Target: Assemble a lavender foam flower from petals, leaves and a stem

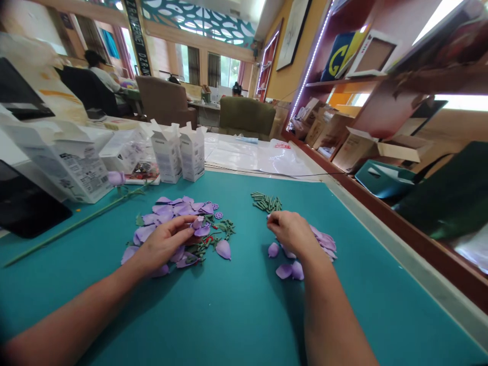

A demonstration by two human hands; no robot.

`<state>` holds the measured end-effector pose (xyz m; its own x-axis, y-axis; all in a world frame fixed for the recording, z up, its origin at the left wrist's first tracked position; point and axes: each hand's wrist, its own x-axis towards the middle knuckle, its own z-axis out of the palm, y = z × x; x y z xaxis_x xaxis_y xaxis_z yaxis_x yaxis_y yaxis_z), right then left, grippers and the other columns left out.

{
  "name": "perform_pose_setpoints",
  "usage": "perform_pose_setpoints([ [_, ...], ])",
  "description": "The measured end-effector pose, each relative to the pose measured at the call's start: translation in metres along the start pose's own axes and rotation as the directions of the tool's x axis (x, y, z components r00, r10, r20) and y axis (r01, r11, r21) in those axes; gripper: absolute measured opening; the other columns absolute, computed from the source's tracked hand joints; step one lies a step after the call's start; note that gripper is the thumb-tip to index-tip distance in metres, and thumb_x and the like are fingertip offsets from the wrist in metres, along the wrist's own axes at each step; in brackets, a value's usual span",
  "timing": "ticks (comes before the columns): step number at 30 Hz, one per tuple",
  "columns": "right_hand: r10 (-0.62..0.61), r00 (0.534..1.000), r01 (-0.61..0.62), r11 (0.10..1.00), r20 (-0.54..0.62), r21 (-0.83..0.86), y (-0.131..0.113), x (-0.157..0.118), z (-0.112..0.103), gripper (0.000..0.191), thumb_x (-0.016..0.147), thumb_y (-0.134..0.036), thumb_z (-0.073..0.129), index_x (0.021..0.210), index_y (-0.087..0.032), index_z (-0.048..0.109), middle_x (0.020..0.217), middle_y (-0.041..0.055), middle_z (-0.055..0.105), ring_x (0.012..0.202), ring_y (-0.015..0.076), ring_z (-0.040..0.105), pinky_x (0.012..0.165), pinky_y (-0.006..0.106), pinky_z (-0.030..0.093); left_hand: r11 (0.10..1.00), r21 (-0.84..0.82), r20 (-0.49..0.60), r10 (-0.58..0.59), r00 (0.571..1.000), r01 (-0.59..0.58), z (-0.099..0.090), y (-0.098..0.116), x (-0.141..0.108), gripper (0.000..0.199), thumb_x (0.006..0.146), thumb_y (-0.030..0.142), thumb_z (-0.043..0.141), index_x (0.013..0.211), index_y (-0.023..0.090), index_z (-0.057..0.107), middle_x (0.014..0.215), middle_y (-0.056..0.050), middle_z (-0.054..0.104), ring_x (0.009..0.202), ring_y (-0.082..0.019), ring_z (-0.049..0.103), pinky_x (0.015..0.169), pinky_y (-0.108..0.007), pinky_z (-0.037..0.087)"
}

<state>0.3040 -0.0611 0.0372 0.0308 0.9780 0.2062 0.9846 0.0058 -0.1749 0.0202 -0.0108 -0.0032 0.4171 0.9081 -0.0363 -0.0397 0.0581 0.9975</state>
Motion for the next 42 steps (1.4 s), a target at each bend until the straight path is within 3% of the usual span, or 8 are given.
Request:
perform_pose_setpoints([
  [2, 0.034, 0.987, -0.021, 0.996, 0.159, -0.083, 0.001, -0.001, -0.003, 0.012, 0.073, -0.019, 0.060, 0.072, -0.024, 0.070, 0.072, 0.0015, 0.071, 0.062, 0.0160, 0.062, 0.049, 0.023, 0.035, 1.000, 0.005, 0.000, -0.001, 1.000, 0.001, 0.000, 0.000, 0.000, 0.055, 0.063, 0.051, 0.073, 0.104, 0.016, 0.064, 0.085, -0.003, 0.069, 0.079, -0.019, 0.067, 0.084, -0.035, 0.052],
  [5, 0.200, 0.909, -0.148, 0.975, 0.366, -0.166, -0.008, -0.003, -0.006, 0.023, 0.066, -0.023, 0.068, 0.088, -0.024, 0.072, 0.085, 0.0040, 0.072, 0.070, 0.0182, 0.064, 0.051, 0.024, 0.034, 1.000, 0.016, 0.008, -0.007, 1.000, 0.007, -0.001, 0.001, 0.000, 0.058, 0.063, 0.054, 0.073, 0.106, 0.016, 0.063, 0.087, -0.003, 0.069, 0.082, -0.020, 0.067, 0.086, -0.036, 0.052],
  [8, 0.275, 0.847, -0.181, 0.954, 0.455, -0.240, -0.019, -0.002, -0.006, 0.037, 0.063, -0.026, 0.072, 0.100, -0.023, 0.070, 0.092, 0.0055, 0.071, 0.084, 0.0226, 0.064, 0.057, 0.026, 0.036, 1.000, 0.017, 0.011, -0.006, 1.000, 0.006, -0.001, 0.001, -0.001, 0.060, 0.063, 0.054, 0.073, 0.108, 0.016, 0.063, 0.089, -0.004, 0.069, 0.083, -0.020, 0.066, 0.087, -0.037, 0.052],
  [17, 0.229, 0.838, -0.125, 0.964, 0.496, -0.233, -0.019, 0.002, 0.007, 0.035, 0.061, -0.016, 0.071, 0.095, -0.023, 0.068, 0.086, 0.0047, 0.069, 0.081, 0.0230, 0.063, 0.054, 0.027, 0.034, 1.000, -0.003, 0.001, -0.011, 1.000, 0.011, 0.002, 0.007, -0.002, 0.052, 0.062, 0.050, 0.073, 0.101, 0.016, 0.064, 0.087, -0.003, 0.068, 0.078, -0.018, 0.066, 0.083, -0.034, 0.052],
  [29, 0.082, 0.880, -0.080, 0.996, 0.468, -0.024, -0.015, 0.003, 0.020, 0.027, 0.069, -0.014, 0.065, 0.095, -0.021, 0.065, 0.083, 0.0040, 0.068, 0.073, 0.0193, 0.062, 0.059, 0.027, 0.040, 0.996, 0.079, 0.032, 0.034, 0.999, -0.036, -0.003, -0.008, 0.002, 0.042, 0.073, 0.044, 0.064, 0.105, 0.018, 0.063, 0.074, 0.000, 0.061, 0.076, -0.018, 0.065, 0.076, -0.033, 0.052],
  [33, 0.018, 0.866, -0.073, 0.993, 0.499, 0.091, -0.021, 0.002, 0.024, 0.030, 0.068, -0.009, 0.060, 0.095, -0.021, 0.064, 0.085, 0.0029, 0.067, 0.069, 0.0169, 0.062, 0.056, 0.025, 0.041, 0.999, 0.048, 0.039, 0.005, 0.999, -0.007, -0.001, -0.004, 0.000, 0.039, 0.073, 0.041, 0.065, 0.104, 0.017, 0.062, 0.075, -0.001, 0.062, 0.075, -0.017, 0.065, 0.075, -0.031, 0.051],
  [39, -0.160, 0.883, 0.100, 0.983, 0.441, 0.156, -0.016, 0.006, 0.028, 0.010, 0.072, -0.013, 0.060, 0.075, -0.020, 0.065, 0.084, 0.0039, 0.062, 0.076, 0.0171, 0.060, 0.067, 0.026, 0.044, 0.999, -0.021, 0.044, -0.032, 0.999, 0.033, 0.002, -0.001, -0.001, 0.038, 0.069, 0.042, 0.069, 0.097, 0.017, 0.060, 0.074, 0.000, 0.061, 0.073, -0.016, 0.063, 0.072, -0.029, 0.049],
  [42, -0.246, 0.906, 0.176, 0.959, 0.345, 0.221, -0.014, 0.011, 0.033, 0.012, 0.079, -0.015, 0.055, 0.075, -0.020, 0.066, 0.087, 0.0046, 0.061, 0.077, 0.0167, 0.059, 0.069, 0.027, 0.045, 0.997, -0.046, 0.049, -0.054, 0.997, 0.057, 0.003, 0.001, -0.002, 0.042, 0.067, 0.041, 0.071, 0.098, 0.016, 0.060, 0.074, 0.000, 0.062, 0.072, -0.015, 0.062, 0.069, -0.026, 0.047],
])
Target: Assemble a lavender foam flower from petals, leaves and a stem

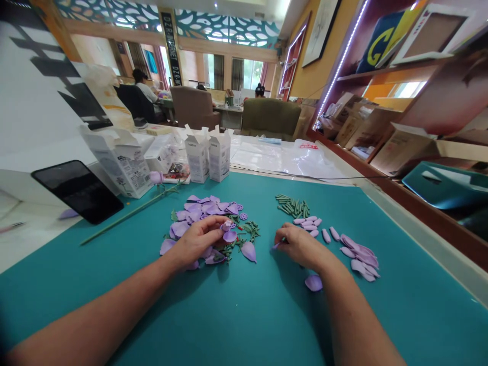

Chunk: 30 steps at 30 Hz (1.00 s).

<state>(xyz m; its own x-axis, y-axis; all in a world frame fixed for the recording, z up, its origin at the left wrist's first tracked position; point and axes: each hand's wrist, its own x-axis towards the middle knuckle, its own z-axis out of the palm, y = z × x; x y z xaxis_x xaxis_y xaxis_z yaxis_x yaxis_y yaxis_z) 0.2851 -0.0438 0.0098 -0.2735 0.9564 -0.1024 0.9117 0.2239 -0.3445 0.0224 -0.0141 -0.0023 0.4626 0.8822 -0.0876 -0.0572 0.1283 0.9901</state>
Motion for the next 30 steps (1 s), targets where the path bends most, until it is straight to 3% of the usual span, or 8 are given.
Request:
perform_pose_setpoints([
  [3, -0.089, 0.982, 0.097, 0.994, -0.165, 0.042, -0.003, 0.006, 0.004, 0.017, 0.082, -0.017, 0.052, 0.079, -0.021, 0.068, 0.091, 0.0053, 0.058, 0.078, 0.0161, 0.059, 0.069, 0.027, 0.046, 0.999, -0.034, -0.002, -0.013, 1.000, 0.013, 0.003, 0.003, -0.001, 0.041, 0.065, 0.040, 0.072, 0.096, 0.015, 0.060, 0.072, 0.001, 0.061, 0.064, -0.011, 0.056, 0.063, -0.023, 0.044],
  [8, -0.111, 0.911, 0.134, 0.991, -0.397, 0.029, -0.028, 0.005, 0.006, 0.020, 0.089, -0.027, 0.049, 0.086, -0.024, 0.069, 0.075, 0.0028, 0.058, 0.066, 0.0154, 0.055, 0.060, 0.027, 0.042, 1.000, -0.009, 0.003, 0.009, 1.000, -0.009, 0.005, 0.006, -0.003, 0.036, 0.069, 0.037, 0.069, 0.094, 0.014, 0.060, 0.065, 0.003, 0.056, 0.058, -0.008, 0.048, 0.057, -0.021, 0.038],
  [14, -0.111, 0.886, 0.209, 0.962, -0.450, 0.174, -0.056, 0.001, 0.007, 0.021, 0.091, -0.030, 0.047, 0.087, -0.022, 0.066, 0.086, 0.0048, 0.067, 0.077, 0.0171, 0.062, 0.068, 0.029, 0.046, 0.995, 0.077, 0.006, 0.067, 0.998, -0.067, 0.003, 0.005, -0.003, 0.031, 0.073, 0.035, 0.064, 0.097, 0.015, 0.060, 0.070, 0.002, 0.057, 0.062, -0.010, 0.050, 0.060, -0.023, 0.039],
  [17, -0.064, 0.873, 0.197, 0.953, -0.483, 0.230, -0.062, 0.003, 0.015, 0.016, 0.089, -0.028, 0.049, 0.085, -0.022, 0.063, 0.082, 0.0041, 0.067, 0.071, 0.0164, 0.061, 0.065, 0.029, 0.046, 0.984, 0.147, 0.008, 0.099, 0.995, -0.099, 0.002, 0.004, -0.003, 0.029, 0.074, 0.029, 0.060, 0.100, 0.015, 0.060, 0.074, 0.000, 0.059, 0.066, -0.012, 0.053, 0.063, -0.024, 0.041],
  [22, 0.000, 0.843, 0.207, 0.924, -0.538, 0.323, -0.067, 0.003, 0.023, 0.020, 0.086, -0.025, 0.051, 0.104, -0.021, 0.057, 0.076, 0.0013, 0.066, 0.066, 0.0148, 0.061, 0.062, 0.027, 0.047, 0.959, 0.251, 0.031, 0.126, 0.992, -0.130, 0.001, 0.003, -0.006, 0.028, 0.076, 0.023, 0.053, 0.102, 0.016, 0.061, 0.072, 0.001, 0.058, 0.062, -0.010, 0.050, 0.057, -0.022, 0.038],
  [30, -0.050, 0.778, 0.249, 0.940, -0.626, 0.235, -0.069, 0.000, 0.021, 0.011, 0.084, -0.026, 0.055, 0.084, -0.021, 0.065, 0.072, 0.0020, 0.068, 0.065, 0.0149, 0.063, 0.058, 0.023, 0.047, 0.932, 0.319, 0.065, 0.162, 0.985, -0.174, 0.001, -0.001, -0.007, 0.030, 0.079, 0.022, 0.050, 0.107, 0.017, 0.060, 0.079, 0.000, 0.061, 0.062, -0.011, 0.051, 0.055, -0.021, 0.039],
])
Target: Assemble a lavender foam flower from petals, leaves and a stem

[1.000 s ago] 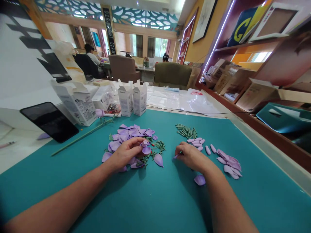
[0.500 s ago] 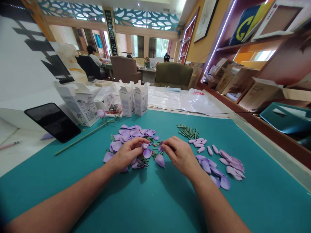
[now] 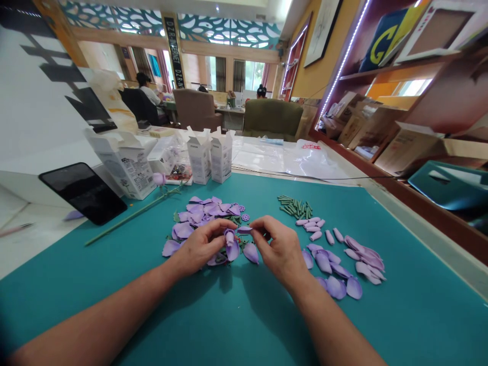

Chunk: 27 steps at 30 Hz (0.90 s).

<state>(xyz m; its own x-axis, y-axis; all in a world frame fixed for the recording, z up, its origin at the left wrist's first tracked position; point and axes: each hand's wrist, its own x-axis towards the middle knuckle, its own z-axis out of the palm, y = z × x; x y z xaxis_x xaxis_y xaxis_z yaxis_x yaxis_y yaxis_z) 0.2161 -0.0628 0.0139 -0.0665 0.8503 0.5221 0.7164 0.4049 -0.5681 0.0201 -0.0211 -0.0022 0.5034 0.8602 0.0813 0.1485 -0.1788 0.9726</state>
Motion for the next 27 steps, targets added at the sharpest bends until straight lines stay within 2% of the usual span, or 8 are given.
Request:
perform_pose_setpoints([
  [8, -0.080, 0.996, 0.077, 0.996, -0.046, -0.055, -0.0088, -0.0015, 0.0022, 0.010, 0.083, -0.022, 0.053, 0.077, -0.021, 0.061, 0.067, 0.0007, 0.063, 0.059, 0.0136, 0.059, 0.055, 0.023, 0.044, 0.993, 0.115, -0.009, 0.026, 1.000, -0.025, -0.0004, 0.0030, -0.0024, 0.030, 0.079, 0.021, 0.049, 0.106, 0.018, 0.062, 0.071, 0.002, 0.058, 0.058, -0.011, 0.049, 0.056, -0.022, 0.040],
  [15, -0.139, 0.990, 0.135, 0.986, -0.038, -0.096, -0.0077, -0.0031, 0.0051, 0.010, 0.085, -0.022, 0.052, 0.078, -0.022, 0.060, 0.067, 0.0000, 0.062, 0.060, 0.0129, 0.059, 0.057, 0.022, 0.044, 0.989, 0.132, -0.008, 0.065, 0.998, -0.064, -0.0001, 0.0027, -0.0028, 0.030, 0.080, 0.021, 0.047, 0.107, 0.018, 0.062, 0.089, -0.003, 0.066, 0.078, -0.016, 0.060, 0.071, -0.026, 0.048],
  [27, -0.156, 0.987, 0.152, 0.982, -0.030, -0.115, -0.0110, -0.0040, 0.0067, 0.012, 0.086, -0.021, 0.050, 0.078, -0.022, 0.058, 0.068, 0.0003, 0.061, 0.061, 0.0133, 0.059, 0.058, 0.023, 0.044, 0.986, 0.160, -0.012, 0.057, 0.998, -0.054, 0.0009, 0.0020, -0.0029, 0.032, 0.080, 0.021, 0.047, 0.108, 0.018, 0.062, 0.090, -0.003, 0.067, 0.078, -0.016, 0.061, 0.071, -0.027, 0.048],
])
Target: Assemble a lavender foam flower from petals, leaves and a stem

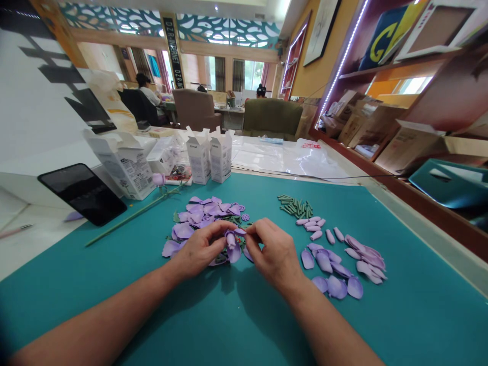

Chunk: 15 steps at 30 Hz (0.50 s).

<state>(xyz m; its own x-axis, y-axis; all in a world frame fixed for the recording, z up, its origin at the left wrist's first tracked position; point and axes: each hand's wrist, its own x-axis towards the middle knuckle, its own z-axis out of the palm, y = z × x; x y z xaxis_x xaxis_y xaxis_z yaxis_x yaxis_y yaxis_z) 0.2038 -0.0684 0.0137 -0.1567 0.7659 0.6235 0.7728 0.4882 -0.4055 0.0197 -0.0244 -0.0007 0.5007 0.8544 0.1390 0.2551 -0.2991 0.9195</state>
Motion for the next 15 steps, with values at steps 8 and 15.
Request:
perform_pose_setpoints([
  [8, -0.055, 0.998, 0.054, 0.996, -0.012, -0.067, -0.0025, 0.0004, 0.0004, 0.013, 0.087, -0.018, 0.049, 0.078, -0.022, 0.057, 0.069, 0.0010, 0.061, 0.063, 0.0138, 0.059, 0.059, 0.023, 0.044, 1.000, -0.009, 0.004, -0.002, 1.000, 0.002, 0.0005, -0.0011, -0.0010, 0.031, 0.081, 0.022, 0.047, 0.108, 0.018, 0.061, 0.090, -0.003, 0.067, 0.080, -0.017, 0.062, 0.072, -0.026, 0.048],
  [15, -0.082, 0.996, 0.080, 0.994, -0.017, -0.076, -0.0046, 0.0005, 0.0020, 0.013, 0.085, -0.015, 0.049, 0.078, -0.021, 0.057, 0.069, 0.0010, 0.062, 0.064, 0.0136, 0.060, 0.059, 0.022, 0.043, 0.997, 0.068, -0.017, 0.021, 1.000, -0.020, 0.0002, 0.0000, -0.0008, 0.031, 0.081, 0.022, 0.047, 0.108, 0.017, 0.062, 0.092, -0.004, 0.068, 0.084, -0.018, 0.063, 0.073, -0.027, 0.047],
])
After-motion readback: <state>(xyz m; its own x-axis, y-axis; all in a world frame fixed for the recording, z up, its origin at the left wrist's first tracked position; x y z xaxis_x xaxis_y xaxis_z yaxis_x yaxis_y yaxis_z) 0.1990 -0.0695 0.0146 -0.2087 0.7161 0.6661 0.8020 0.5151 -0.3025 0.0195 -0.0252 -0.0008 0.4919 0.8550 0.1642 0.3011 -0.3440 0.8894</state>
